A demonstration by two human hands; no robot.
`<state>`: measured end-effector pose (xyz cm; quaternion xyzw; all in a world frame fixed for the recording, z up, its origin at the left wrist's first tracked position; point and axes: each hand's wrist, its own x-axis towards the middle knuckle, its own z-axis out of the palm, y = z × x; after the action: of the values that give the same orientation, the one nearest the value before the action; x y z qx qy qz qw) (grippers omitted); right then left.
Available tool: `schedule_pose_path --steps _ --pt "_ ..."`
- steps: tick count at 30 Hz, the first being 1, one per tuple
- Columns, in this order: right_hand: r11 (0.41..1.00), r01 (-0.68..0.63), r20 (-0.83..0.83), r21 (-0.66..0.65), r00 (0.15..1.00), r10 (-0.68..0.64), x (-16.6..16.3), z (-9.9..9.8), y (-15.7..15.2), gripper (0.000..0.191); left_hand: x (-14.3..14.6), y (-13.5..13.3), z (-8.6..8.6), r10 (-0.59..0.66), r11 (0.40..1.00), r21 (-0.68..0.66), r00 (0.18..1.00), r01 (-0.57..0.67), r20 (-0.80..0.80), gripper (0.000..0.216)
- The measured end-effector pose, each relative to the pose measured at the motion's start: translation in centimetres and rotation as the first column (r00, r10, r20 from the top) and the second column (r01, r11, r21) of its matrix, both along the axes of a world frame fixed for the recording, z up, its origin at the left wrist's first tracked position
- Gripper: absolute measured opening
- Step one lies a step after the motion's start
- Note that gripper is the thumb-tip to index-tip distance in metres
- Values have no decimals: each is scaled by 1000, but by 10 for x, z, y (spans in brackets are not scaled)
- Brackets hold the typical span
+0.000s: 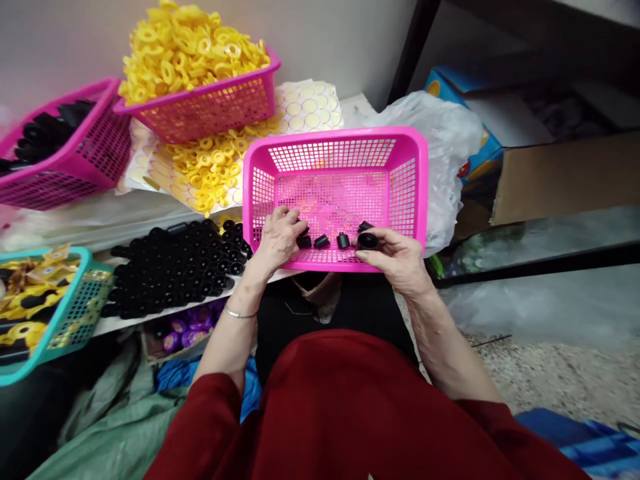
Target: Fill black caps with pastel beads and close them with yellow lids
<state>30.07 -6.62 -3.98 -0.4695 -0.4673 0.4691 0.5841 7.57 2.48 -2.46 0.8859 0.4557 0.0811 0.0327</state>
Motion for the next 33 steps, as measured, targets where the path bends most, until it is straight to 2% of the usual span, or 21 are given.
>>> schedule_pose_path --steps 2,4,7,9,12,15,19,22,24,25,26,28,30,31,33 --pt "1000 21 10 14 1000 -21 1 0 -3 39 8 17 3 -104 992 -80 988 96 -110 32" --pt "999 48 14 24 999 -48 5 -1 -5 39 7 27 2 -152 983 -122 984 141 -91 36" --pt "998 56 42 35 997 -58 11 -6 -7 40 -8 31 1 -76 993 -85 994 83 79 39" --pt "998 53 91 45 994 -57 13 -10 -7 41 -22 29 1 -10 997 -77 993 19 120 38" --pt "996 48 179 72 982 -60 10 -12 -5 41 -32 20 2 -7 992 -123 1000 8 10 32" --pt "996 20 224 92 974 -40 4 -11 -4 37 -27 12 1 19 991 -125 991 -36 -130 23" --pt "995 -22 228 99 974 -1 1 -8 -5 38 -16 13 -4 46 993 -99 983 -64 -180 14" --pt "995 -33 247 97 969 8 1 -6 -6 38 -17 18 -8 8 994 -106 999 -13 -49 13" --pt "995 -40 256 93 967 15 0 -4 -8 39 -20 18 -11 -11 992 -120 980 35 197 13" --pt "995 -44 258 88 966 20 -2 -3 -8 40 -20 16 -12 -3 989 -139 933 57 360 15" --pt "995 -46 259 83 966 24 -3 -2 -9 41 -20 12 -13 21 982 -172 851 82 525 17" --pt "996 -46 263 77 964 25 -7 0 -10 40 -16 -1 -12 107 952 -260 625 159 774 25" --pt "995 -50 272 91 962 23 -11 2 -10 36 -8 -18 -10 208 914 -332 433 233 877 29" --pt "993 -59 281 107 959 27 -13 4 -10 35 -3 -27 -9 250 898 -360 379 253 891 30" --pt "984 -88 312 154 949 36 -15 6 -10 33 5 -42 -9 303 879 -401 346 260 888 31"
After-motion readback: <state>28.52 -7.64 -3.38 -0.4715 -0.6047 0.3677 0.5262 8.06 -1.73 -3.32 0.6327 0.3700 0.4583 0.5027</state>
